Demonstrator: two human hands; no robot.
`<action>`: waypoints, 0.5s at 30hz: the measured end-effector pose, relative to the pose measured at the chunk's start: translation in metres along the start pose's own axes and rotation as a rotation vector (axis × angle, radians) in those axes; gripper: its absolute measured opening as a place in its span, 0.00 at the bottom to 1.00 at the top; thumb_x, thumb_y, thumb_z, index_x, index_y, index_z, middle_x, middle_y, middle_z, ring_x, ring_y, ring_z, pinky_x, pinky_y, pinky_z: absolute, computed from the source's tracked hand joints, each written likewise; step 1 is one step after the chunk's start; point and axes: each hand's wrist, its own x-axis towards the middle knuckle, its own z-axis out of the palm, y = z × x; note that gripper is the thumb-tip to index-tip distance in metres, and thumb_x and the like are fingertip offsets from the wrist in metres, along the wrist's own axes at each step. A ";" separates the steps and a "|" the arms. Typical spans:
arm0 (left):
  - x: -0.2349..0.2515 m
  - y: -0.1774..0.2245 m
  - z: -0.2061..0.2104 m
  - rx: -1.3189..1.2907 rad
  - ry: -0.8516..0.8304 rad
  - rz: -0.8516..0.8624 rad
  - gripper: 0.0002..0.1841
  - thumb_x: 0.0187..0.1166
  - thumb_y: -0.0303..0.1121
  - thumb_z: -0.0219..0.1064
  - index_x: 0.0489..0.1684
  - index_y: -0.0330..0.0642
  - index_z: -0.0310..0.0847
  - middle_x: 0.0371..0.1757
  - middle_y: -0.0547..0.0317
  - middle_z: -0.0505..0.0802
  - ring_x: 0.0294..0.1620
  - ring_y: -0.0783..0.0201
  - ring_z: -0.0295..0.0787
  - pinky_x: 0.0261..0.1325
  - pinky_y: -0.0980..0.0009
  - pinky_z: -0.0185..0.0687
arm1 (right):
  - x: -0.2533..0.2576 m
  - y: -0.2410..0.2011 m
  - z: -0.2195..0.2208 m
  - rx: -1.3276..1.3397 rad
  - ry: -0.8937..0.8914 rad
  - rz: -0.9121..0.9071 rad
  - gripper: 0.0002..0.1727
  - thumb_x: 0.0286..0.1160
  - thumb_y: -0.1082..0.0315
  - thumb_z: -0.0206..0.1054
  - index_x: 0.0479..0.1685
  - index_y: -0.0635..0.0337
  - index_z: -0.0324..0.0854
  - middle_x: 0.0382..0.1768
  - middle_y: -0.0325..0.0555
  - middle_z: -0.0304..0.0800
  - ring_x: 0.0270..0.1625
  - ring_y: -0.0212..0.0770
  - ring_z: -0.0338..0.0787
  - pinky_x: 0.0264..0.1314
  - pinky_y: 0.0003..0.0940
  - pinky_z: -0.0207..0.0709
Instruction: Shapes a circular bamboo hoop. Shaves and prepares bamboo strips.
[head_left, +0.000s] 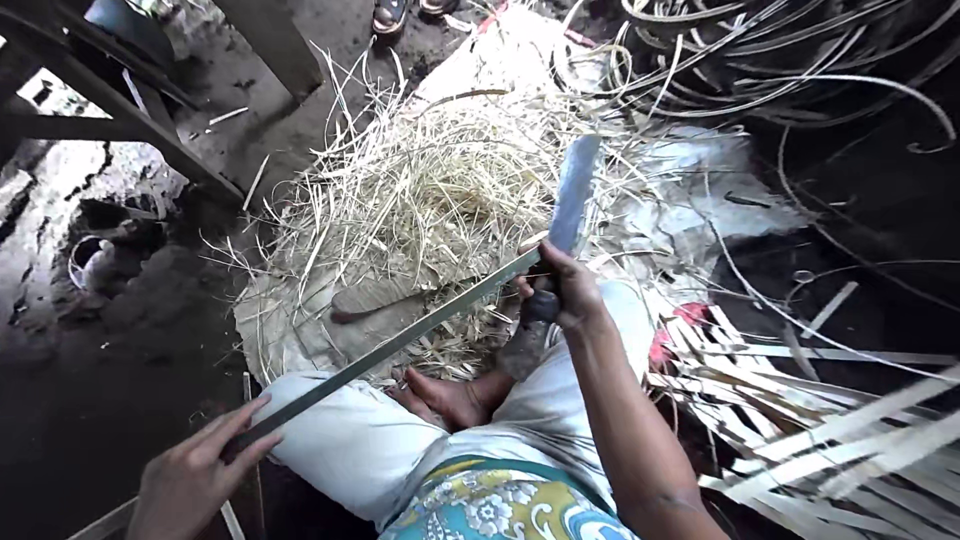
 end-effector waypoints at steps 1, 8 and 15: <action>0.018 0.002 0.000 -0.001 -0.004 0.034 0.32 0.78 0.61 0.61 0.66 0.43 0.89 0.46 0.41 0.96 0.35 0.39 0.93 0.35 0.35 0.82 | 0.000 0.002 0.009 0.036 0.011 0.030 0.26 0.96 0.52 0.39 0.45 0.53 0.83 0.21 0.37 0.90 0.19 0.27 0.87 0.21 0.19 0.80; 0.137 0.022 0.050 -0.318 -0.097 0.236 0.20 0.84 0.39 0.67 0.73 0.48 0.85 0.48 0.44 0.94 0.42 0.45 0.93 0.47 0.39 0.85 | 0.005 -0.007 0.044 -0.161 0.027 -0.006 0.30 0.96 0.44 0.33 0.60 0.50 0.81 0.34 0.35 0.94 0.31 0.28 0.92 0.30 0.22 0.85; 0.150 -0.002 0.174 -0.431 -0.223 0.057 0.20 0.87 0.40 0.65 0.75 0.53 0.84 0.50 0.38 0.93 0.49 0.36 0.91 0.52 0.33 0.81 | -0.052 0.026 -0.033 -0.560 0.408 0.140 0.17 0.95 0.67 0.47 0.70 0.65 0.74 0.18 0.33 0.71 0.15 0.28 0.74 0.18 0.25 0.78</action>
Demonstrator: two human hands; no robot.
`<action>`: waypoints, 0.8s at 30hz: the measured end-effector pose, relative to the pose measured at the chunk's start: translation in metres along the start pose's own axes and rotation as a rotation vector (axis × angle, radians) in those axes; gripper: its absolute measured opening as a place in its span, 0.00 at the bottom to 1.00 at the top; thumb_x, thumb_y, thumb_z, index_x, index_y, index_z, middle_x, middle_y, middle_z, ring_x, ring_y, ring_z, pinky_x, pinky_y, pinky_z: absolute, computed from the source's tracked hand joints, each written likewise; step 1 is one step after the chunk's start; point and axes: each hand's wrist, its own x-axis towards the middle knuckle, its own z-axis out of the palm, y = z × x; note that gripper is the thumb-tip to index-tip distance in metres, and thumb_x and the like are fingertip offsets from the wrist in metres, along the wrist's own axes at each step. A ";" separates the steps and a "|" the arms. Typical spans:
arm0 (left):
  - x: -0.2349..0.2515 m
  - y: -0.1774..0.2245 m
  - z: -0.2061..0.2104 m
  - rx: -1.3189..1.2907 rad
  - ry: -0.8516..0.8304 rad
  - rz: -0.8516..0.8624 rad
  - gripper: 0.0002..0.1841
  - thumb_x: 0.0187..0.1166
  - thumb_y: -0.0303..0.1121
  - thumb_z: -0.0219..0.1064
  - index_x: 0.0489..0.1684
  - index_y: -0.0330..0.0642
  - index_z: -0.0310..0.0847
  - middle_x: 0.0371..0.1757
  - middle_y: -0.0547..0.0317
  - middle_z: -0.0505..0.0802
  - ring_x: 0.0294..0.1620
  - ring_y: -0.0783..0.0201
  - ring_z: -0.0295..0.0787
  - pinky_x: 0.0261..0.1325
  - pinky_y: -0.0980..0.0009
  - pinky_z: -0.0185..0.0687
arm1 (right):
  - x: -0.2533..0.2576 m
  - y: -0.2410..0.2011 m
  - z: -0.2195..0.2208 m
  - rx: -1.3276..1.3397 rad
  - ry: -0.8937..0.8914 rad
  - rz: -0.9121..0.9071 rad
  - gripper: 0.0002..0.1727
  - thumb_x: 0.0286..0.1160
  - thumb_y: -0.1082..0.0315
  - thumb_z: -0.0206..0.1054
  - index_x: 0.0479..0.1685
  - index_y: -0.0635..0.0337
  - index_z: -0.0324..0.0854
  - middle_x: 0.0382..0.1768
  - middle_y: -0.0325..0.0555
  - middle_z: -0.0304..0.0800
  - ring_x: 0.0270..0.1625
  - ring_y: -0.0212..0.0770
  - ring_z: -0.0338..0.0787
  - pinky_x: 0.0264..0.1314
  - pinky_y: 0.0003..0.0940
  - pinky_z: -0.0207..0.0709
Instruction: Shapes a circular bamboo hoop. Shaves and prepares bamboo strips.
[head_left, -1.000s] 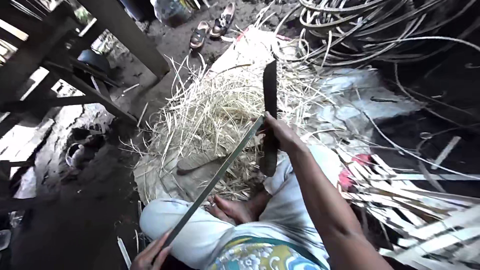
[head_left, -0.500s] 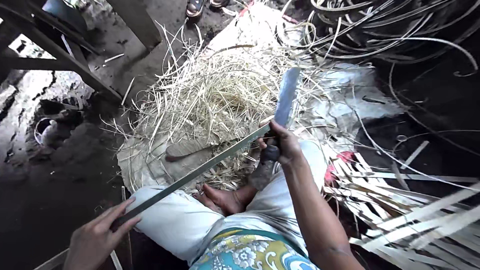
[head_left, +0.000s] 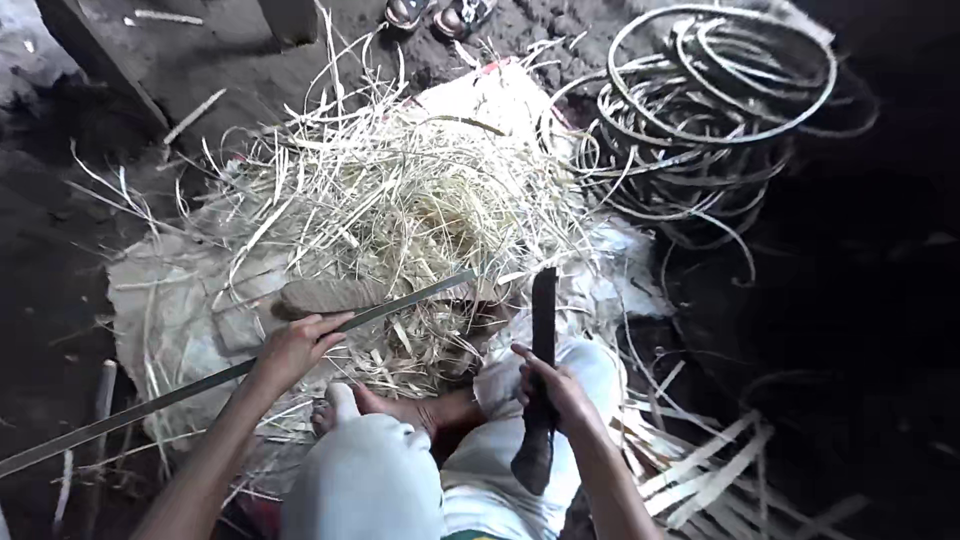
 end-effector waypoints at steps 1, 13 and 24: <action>0.001 -0.007 0.013 -0.030 0.001 -0.012 0.19 0.87 0.40 0.65 0.75 0.52 0.84 0.51 0.38 0.93 0.49 0.36 0.92 0.53 0.33 0.81 | -0.003 -0.009 -0.001 -0.009 -0.024 -0.059 0.18 0.93 0.68 0.48 0.72 0.65 0.72 0.21 0.32 0.73 0.17 0.27 0.77 0.20 0.24 0.79; 0.014 -0.047 0.088 -0.132 0.047 -0.099 0.19 0.86 0.38 0.66 0.74 0.56 0.86 0.50 0.43 0.93 0.43 0.41 0.92 0.46 0.38 0.84 | 0.023 0.037 0.022 -0.421 -0.056 -0.307 0.23 0.66 0.65 0.68 0.60 0.69 0.75 0.32 0.33 0.89 0.32 0.25 0.90 0.42 0.25 0.88; -0.001 -0.045 0.074 -0.061 0.042 -0.111 0.19 0.84 0.37 0.69 0.73 0.56 0.86 0.45 0.41 0.93 0.36 0.39 0.91 0.39 0.37 0.82 | 0.060 0.046 0.027 -0.955 0.014 -0.551 0.29 0.70 0.61 0.71 0.67 0.74 0.78 0.40 0.57 0.91 0.36 0.44 0.90 0.43 0.45 0.84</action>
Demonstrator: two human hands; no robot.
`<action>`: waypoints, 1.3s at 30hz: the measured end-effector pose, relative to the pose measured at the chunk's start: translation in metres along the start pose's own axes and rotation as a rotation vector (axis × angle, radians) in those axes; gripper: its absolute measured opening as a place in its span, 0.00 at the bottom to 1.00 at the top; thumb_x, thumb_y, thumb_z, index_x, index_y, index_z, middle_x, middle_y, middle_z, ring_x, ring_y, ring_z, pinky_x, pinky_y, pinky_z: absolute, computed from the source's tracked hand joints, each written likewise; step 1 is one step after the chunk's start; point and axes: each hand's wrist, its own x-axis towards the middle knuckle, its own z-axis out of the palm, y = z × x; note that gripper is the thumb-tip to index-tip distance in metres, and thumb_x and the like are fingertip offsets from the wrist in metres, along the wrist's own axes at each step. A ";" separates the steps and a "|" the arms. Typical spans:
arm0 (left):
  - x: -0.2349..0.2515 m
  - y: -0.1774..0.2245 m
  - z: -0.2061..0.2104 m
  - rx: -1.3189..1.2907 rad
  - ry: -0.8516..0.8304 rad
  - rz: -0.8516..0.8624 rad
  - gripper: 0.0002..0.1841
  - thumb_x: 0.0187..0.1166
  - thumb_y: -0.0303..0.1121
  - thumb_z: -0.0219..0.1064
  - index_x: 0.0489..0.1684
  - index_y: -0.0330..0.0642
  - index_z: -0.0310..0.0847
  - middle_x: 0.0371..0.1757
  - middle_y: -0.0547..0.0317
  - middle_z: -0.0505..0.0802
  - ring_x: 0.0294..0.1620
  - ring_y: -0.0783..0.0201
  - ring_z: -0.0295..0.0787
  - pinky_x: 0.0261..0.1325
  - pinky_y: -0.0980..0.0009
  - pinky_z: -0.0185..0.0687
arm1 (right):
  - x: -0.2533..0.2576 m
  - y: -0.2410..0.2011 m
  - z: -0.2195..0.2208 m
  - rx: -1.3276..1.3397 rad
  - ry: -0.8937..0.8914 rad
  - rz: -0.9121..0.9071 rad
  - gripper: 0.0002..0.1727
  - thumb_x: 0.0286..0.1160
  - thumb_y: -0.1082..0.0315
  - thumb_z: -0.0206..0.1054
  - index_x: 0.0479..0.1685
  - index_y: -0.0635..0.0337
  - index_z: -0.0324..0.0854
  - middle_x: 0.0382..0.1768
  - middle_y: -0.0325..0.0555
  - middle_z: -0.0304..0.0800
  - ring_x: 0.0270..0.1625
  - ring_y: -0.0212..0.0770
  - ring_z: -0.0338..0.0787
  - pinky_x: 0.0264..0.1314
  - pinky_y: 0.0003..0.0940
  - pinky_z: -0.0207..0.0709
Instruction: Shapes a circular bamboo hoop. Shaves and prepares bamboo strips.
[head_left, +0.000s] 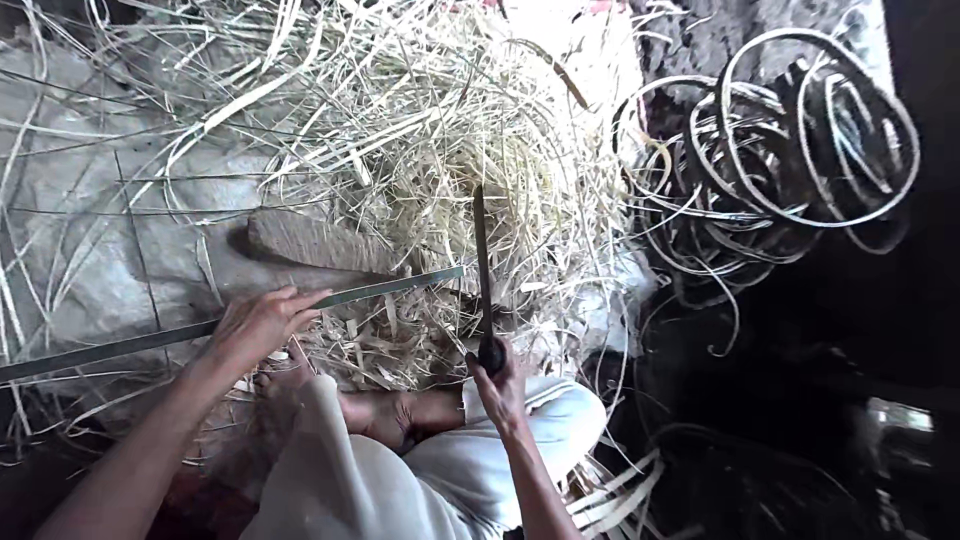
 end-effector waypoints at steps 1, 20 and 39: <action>-0.001 -0.001 0.000 0.003 -0.009 -0.001 0.19 0.84 0.37 0.68 0.73 0.56 0.86 0.46 0.41 0.93 0.36 0.39 0.91 0.40 0.37 0.82 | 0.001 -0.001 0.004 -0.047 0.003 -0.014 0.30 0.70 0.62 0.71 0.68 0.75 0.78 0.40 0.59 0.92 0.38 0.48 0.91 0.44 0.49 0.84; 0.006 0.003 -0.003 0.001 -0.139 -0.014 0.21 0.90 0.41 0.60 0.81 0.60 0.79 0.52 0.40 0.93 0.48 0.38 0.92 0.53 0.39 0.81 | -0.001 -0.010 0.010 -0.243 0.014 -0.074 0.27 0.70 0.67 0.68 0.67 0.77 0.77 0.35 0.61 0.91 0.35 0.55 0.91 0.42 0.55 0.83; 0.006 0.012 -0.006 -0.041 -0.153 -0.012 0.21 0.90 0.40 0.60 0.80 0.57 0.79 0.53 0.39 0.93 0.53 0.36 0.90 0.57 0.38 0.79 | 0.014 -0.041 -0.025 0.094 0.279 -0.871 0.18 0.78 0.63 0.63 0.57 0.67 0.78 0.34 0.39 0.86 0.34 0.24 0.85 0.39 0.23 0.83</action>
